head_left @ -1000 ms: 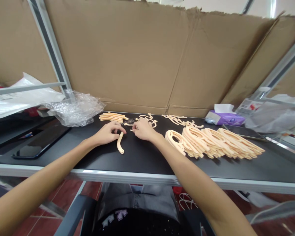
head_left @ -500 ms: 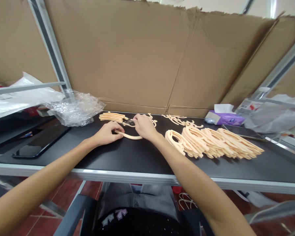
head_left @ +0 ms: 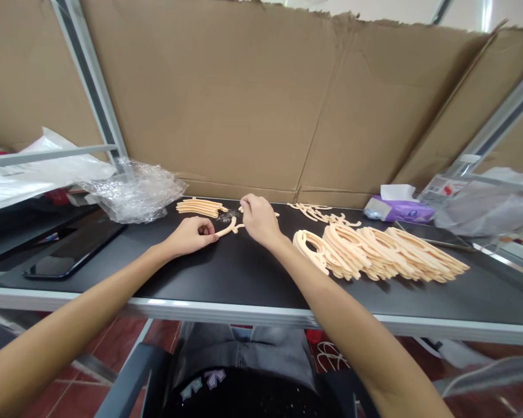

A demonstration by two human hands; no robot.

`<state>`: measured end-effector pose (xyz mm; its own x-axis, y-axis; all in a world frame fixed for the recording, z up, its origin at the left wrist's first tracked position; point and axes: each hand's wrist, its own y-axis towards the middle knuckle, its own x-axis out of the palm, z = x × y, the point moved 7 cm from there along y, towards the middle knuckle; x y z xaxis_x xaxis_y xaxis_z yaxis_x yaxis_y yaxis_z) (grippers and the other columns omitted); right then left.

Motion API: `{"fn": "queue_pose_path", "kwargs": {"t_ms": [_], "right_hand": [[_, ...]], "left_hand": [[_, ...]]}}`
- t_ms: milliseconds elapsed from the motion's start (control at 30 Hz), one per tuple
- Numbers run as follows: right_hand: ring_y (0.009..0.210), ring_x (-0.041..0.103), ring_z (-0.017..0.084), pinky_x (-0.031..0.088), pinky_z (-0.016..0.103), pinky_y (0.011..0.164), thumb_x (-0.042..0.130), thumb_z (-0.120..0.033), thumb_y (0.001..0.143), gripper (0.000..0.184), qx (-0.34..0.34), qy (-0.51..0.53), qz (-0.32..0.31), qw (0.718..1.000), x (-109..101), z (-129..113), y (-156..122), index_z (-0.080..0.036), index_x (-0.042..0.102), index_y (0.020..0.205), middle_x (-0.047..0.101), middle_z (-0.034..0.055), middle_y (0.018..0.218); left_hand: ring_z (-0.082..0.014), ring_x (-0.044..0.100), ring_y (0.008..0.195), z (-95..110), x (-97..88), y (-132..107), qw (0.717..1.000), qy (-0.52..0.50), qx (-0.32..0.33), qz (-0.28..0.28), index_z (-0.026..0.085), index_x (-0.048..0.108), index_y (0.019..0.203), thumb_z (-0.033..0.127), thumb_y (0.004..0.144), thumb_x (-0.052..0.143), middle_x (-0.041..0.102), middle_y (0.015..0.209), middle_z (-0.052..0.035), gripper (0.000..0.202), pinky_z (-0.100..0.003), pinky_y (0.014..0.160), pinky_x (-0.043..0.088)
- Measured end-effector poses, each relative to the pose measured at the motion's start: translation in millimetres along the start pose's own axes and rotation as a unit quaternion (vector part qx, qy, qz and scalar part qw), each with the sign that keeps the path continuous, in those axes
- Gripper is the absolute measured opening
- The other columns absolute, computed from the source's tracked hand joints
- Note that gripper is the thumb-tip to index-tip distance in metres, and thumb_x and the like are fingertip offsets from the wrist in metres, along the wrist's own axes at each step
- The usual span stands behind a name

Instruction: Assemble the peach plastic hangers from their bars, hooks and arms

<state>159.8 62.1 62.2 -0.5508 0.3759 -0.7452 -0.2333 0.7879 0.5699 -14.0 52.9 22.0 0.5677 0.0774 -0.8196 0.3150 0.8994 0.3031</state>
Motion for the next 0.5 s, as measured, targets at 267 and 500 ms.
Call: {"fn": "queue_pose_path", "kwargs": {"t_ms": [267,500], "right_hand": [[0.099,0.059,0.021,0.039,0.03,0.088,0.034,-0.022,0.103,0.031,-0.012,0.026,0.011,1.0,3.6,1.3,1.2,-0.017,0.065,0.105,0.071,0.008,0.101],[0.103,0.059,0.019,0.04,0.029,0.092,0.036,-0.024,0.103,0.031,-0.036,0.062,0.022,0.997,6.5,-1.1,1.2,-0.018,0.066,0.107,0.071,0.0072,0.107]], "left_hand": [[-0.0161,0.056,0.068,2.7,-0.9,-0.2,0.998,-0.023,0.046,0.024,0.019,0.063,0.075,0.037,0.075,0.058,0.065,0.074,-0.0005,0.019,-0.028,0.066,0.044],[-0.017,0.061,0.077,6.7,-0.1,-1.6,0.997,-0.029,0.071,0.012,0.02,0.068,0.084,0.033,0.078,0.057,0.071,0.083,-0.0008,0.018,-0.029,0.074,0.045]]}}
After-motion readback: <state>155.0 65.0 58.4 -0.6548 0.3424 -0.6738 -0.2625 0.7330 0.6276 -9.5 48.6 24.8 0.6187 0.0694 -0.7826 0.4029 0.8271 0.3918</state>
